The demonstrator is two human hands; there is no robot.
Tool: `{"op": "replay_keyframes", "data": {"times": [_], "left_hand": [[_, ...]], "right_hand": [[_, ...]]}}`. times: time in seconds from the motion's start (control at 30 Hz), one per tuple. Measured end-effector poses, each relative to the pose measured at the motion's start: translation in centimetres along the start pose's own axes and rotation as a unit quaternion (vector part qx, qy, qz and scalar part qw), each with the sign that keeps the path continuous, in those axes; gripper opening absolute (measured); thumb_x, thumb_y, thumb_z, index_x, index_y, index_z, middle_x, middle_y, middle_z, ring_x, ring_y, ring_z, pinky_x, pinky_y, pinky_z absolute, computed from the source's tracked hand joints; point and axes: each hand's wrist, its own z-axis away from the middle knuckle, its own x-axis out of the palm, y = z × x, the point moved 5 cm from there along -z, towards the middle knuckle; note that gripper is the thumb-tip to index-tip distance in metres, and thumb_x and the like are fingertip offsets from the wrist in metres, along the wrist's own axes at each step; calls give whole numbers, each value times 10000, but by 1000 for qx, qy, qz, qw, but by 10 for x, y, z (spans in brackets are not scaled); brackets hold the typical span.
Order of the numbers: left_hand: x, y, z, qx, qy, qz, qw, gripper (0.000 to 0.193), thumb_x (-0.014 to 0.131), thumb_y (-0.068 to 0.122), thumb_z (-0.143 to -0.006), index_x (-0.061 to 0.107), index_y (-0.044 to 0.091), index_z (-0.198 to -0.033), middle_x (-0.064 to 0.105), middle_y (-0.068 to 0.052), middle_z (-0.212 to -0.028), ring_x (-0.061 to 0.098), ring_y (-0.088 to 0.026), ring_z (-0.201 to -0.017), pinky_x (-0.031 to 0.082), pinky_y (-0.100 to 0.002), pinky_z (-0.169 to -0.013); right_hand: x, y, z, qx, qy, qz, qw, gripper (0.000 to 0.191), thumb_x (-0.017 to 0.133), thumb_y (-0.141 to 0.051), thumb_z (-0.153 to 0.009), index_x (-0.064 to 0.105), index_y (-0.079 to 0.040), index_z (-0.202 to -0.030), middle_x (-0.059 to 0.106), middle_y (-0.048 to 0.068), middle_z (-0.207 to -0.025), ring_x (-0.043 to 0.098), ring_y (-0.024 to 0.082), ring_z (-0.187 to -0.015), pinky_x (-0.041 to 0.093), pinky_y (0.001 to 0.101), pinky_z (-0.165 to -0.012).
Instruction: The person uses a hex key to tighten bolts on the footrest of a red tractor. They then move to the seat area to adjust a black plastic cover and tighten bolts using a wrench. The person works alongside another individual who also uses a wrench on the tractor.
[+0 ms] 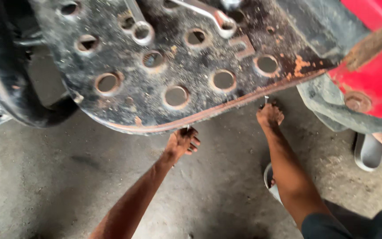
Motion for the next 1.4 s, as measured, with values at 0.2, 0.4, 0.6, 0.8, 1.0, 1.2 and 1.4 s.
{"op": "replay_keyframes", "data": {"times": [0.2, 0.4, 0.6, 0.8, 1.0, 1.2, 1.4], "left_hand": [[-2, 10, 3, -33, -9, -19, 999, 330, 487, 350, -988, 654, 121, -1157, 784, -61, -898, 704, -169, -580, 555, -340, -536], [1, 49, 36, 1, -32, -67, 997, 327, 491, 397, -1024, 645, 142, -1158, 772, -52, -878, 662, -153, -537, 487, -310, -490], [-6, 83, 67, -6, -58, -92, 994, 332, 481, 448, -1029, 642, 185, -1150, 776, -36, -881, 668, -147, -555, 491, -284, -486], [6, 89, 118, -28, -61, 7, 998, 285, 544, 406, -1027, 674, 167, -1111, 732, -45, -829, 624, -140, -549, 455, -302, -481], [40, 132, 260, 319, 45, -296, 899, 204, 501, 209, -1009, 681, 114, -1018, 631, -169, -818, 635, -291, -647, 448, -415, -514], [65, 225, 417, 59, 3, -104, 993, 312, 614, 378, -1004, 737, 98, -1063, 577, -178, -570, 585, -292, -512, 448, -437, -493], [48, 422, 491, 50, 27, 110, 992, 403, 542, 394, -1003, 752, 55, -1060, 631, -56, -522, 606, -136, -435, 470, -303, -449]], "right_hand": [[-15, -54, 32, -49, -33, -90, 994, 534, 558, -484, -1036, 679, -13, -1258, 645, 340, -1229, 623, 488, -1171, 495, 525, -999], [-47, -107, 78, -266, 33, -86, 960, 415, 580, -318, -971, 673, -55, -1278, 637, 275, -1303, 617, 471, -1175, 491, 541, -990], [-88, -119, 114, -237, 17, -185, 954, 334, 655, -286, -932, 681, -52, -1170, 709, 233, -1108, 674, 398, -1000, 539, 506, -833], [-94, -91, 207, -1, -388, -488, 782, 146, 747, -148, -849, 695, -76, -965, 655, -10, -758, 548, 57, -587, 386, 225, -455], [-218, -43, 334, 64, -403, -570, 713, 199, 672, -232, -895, 667, -95, -1040, 771, 1, -869, 389, 42, -462, 257, 218, -404], [-405, -23, 373, 81, -308, -564, 762, 226, 594, -239, -946, 689, -80, -1077, 774, 49, -794, 372, 36, -421, 252, 239, -376], [-574, -122, 282, -108, -217, -487, 839, 252, 649, -301, -988, 708, -58, -960, 470, -57, -604, 369, 32, -477, 264, 251, -410]]}}
